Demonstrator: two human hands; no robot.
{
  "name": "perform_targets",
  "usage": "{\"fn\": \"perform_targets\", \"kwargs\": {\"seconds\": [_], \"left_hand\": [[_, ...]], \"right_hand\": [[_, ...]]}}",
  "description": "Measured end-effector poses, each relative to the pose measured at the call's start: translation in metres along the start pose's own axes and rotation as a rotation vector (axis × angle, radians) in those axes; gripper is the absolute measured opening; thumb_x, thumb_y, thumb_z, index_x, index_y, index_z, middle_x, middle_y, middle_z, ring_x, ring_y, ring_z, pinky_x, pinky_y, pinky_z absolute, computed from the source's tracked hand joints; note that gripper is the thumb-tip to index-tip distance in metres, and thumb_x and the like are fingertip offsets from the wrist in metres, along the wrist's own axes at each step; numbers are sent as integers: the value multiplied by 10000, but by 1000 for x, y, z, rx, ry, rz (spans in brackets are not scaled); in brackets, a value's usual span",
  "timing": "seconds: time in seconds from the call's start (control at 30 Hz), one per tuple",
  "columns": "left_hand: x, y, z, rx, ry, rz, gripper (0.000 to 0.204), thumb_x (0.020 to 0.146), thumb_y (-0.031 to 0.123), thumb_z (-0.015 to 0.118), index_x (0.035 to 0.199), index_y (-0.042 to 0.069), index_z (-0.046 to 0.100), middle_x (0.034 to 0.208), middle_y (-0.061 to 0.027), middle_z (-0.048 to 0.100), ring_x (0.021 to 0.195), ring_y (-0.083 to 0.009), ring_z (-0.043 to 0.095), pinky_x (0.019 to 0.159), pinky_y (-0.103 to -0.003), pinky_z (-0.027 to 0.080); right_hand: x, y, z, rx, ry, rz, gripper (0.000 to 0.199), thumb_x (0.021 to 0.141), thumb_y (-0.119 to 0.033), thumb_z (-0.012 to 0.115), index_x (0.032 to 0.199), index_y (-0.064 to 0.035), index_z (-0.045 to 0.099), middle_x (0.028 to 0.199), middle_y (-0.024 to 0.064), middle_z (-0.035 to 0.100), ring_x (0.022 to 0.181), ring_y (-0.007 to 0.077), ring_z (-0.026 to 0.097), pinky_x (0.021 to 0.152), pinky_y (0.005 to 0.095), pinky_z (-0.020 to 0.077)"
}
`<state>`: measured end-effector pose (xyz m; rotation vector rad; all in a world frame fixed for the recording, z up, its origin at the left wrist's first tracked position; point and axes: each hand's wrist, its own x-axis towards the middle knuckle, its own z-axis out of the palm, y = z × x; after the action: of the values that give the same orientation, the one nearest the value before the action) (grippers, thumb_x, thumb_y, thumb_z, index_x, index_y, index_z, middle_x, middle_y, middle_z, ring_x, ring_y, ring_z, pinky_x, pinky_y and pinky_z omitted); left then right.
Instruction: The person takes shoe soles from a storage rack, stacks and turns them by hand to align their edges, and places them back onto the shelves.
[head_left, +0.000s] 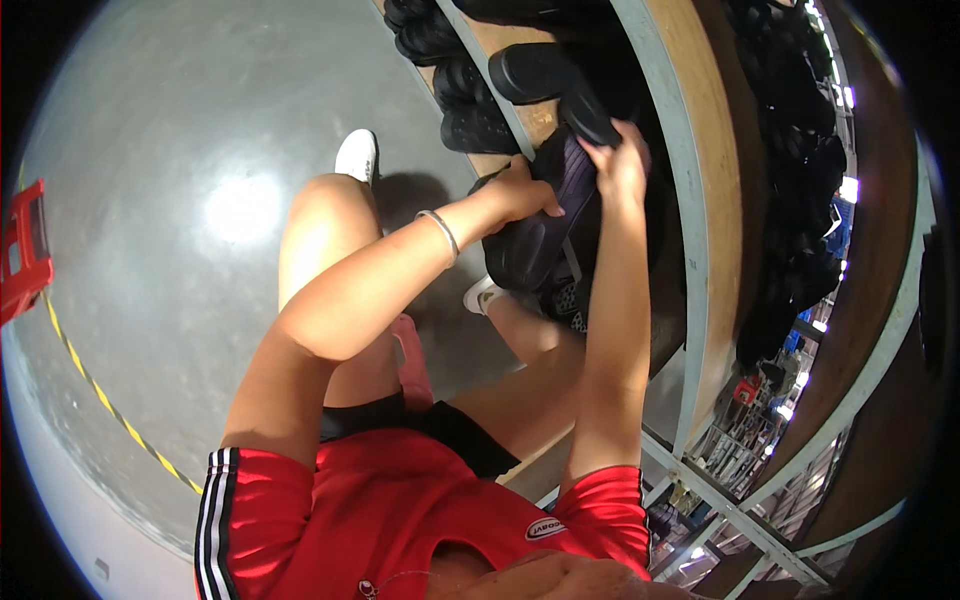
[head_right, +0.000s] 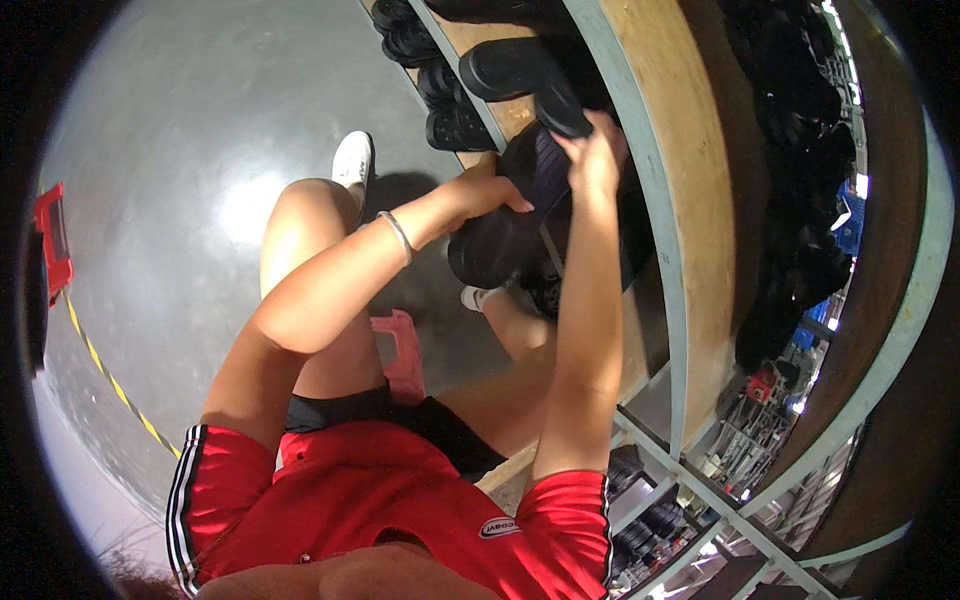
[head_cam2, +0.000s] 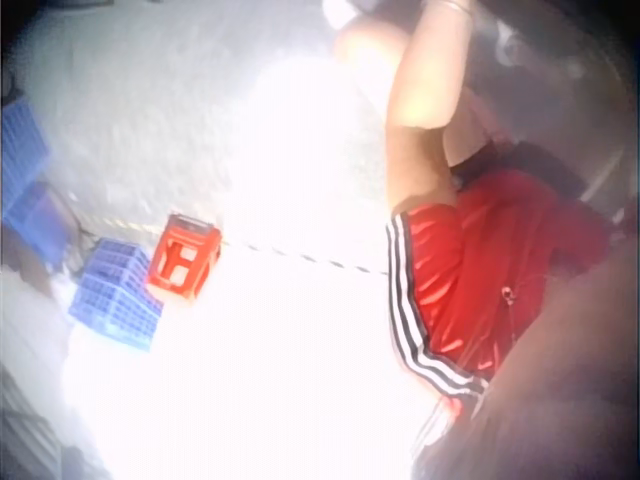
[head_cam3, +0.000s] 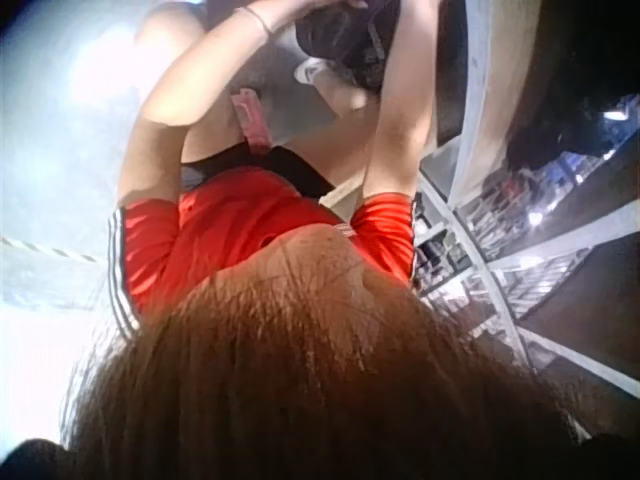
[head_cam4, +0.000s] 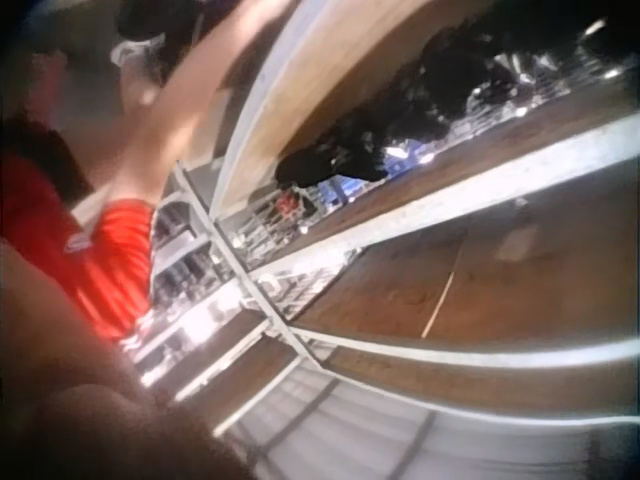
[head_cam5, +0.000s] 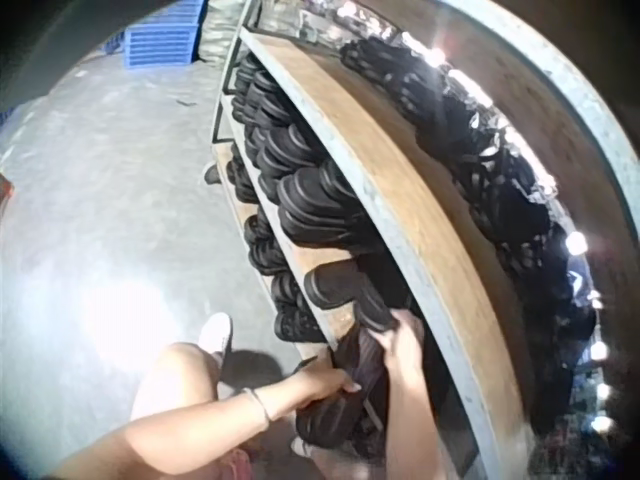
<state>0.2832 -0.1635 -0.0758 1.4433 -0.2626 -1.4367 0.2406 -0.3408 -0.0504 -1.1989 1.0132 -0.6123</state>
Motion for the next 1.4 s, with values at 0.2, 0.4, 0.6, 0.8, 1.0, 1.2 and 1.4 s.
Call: {"fn": "perform_targets", "kwargs": {"seconds": [0.2, 0.4, 0.6, 0.8, 1.0, 1.2, 1.4], "left_hand": [[2, -6, 4, -55, 5, 60, 804, 650, 138, 698, 1362, -53, 378, 1214, -224, 556, 1095, -305, 569, 910, -387, 476], [6, -11, 8, -41, 21, 120, 729, 661, 86, 689, 1325, -61, 427, 1178, -210, 588, 1089, -274, 581, 907, -348, 475], [8, -10, 20, 18, 35, 224, 677, 639, 98, 716, 1261, -68, 506, 1166, -196, 603, 1074, -252, 588, 914, -321, 462], [1, -4, 17, 12, 32, 239, 633, 643, 120, 738, 1217, -73, 555, 1150, -190, 625, 1070, -247, 599, 914, -312, 461], [12, 0, 29, 103, 81, 412, 657, 619, 164, 758, 1196, -88, 571, 1135, -209, 646, 1052, -274, 620, 920, -326, 466], [18, -3, 14, 94, 223, 360, 609, 564, 226, 755, 1103, -36, 647, 1013, -225, 675, 999, -327, 643, 894, -345, 484], [19, 58, -41, -75, 6, 663, 396, 677, 89, 702, 1056, -25, 677, 914, -146, 710, 757, -205, 688, 727, -291, 531]], "right_hand": [[-14, -8, -211, -170, 243, -261, 404, 839, -178, 672, 1194, -9, 577, 1201, 158, 590, 1078, 316, 597, 834, 469, 520], [-93, -14, -302, -535, 307, -373, 421, 842, -188, 678, 1207, -7, 571, 1209, 163, 587, 1082, 315, 595, 832, 460, 518], [-3, -13, -331, -883, 319, -475, 439, 846, -198, 684, 1221, -4, 564, 1217, 169, 584, 1087, 313, 593, 829, 450, 516], [31, 14, -358, -1182, 247, -556, 457, 849, -209, 689, 1235, -2, 558, 1225, 174, 582, 1091, 311, 591, 827, 440, 515], [51, 10, -322, -1498, 227, -680, 472, 852, -218, 694, 1246, 0, 552, 1232, 179, 579, 1095, 310, 590, 825, 432, 513], [-69, -18, -117, -1009, 340, -472, 486, 817, -194, 753, 1199, 27, 548, 1127, 146, 591, 958, 203, 581, 841, 321, 477], [-131, 3, -75, -521, -47, -569, 324, 909, -63, 636, 1202, -14, 506, 1111, 72, 550, 970, 114, 547, 780, 229, 481]]}}
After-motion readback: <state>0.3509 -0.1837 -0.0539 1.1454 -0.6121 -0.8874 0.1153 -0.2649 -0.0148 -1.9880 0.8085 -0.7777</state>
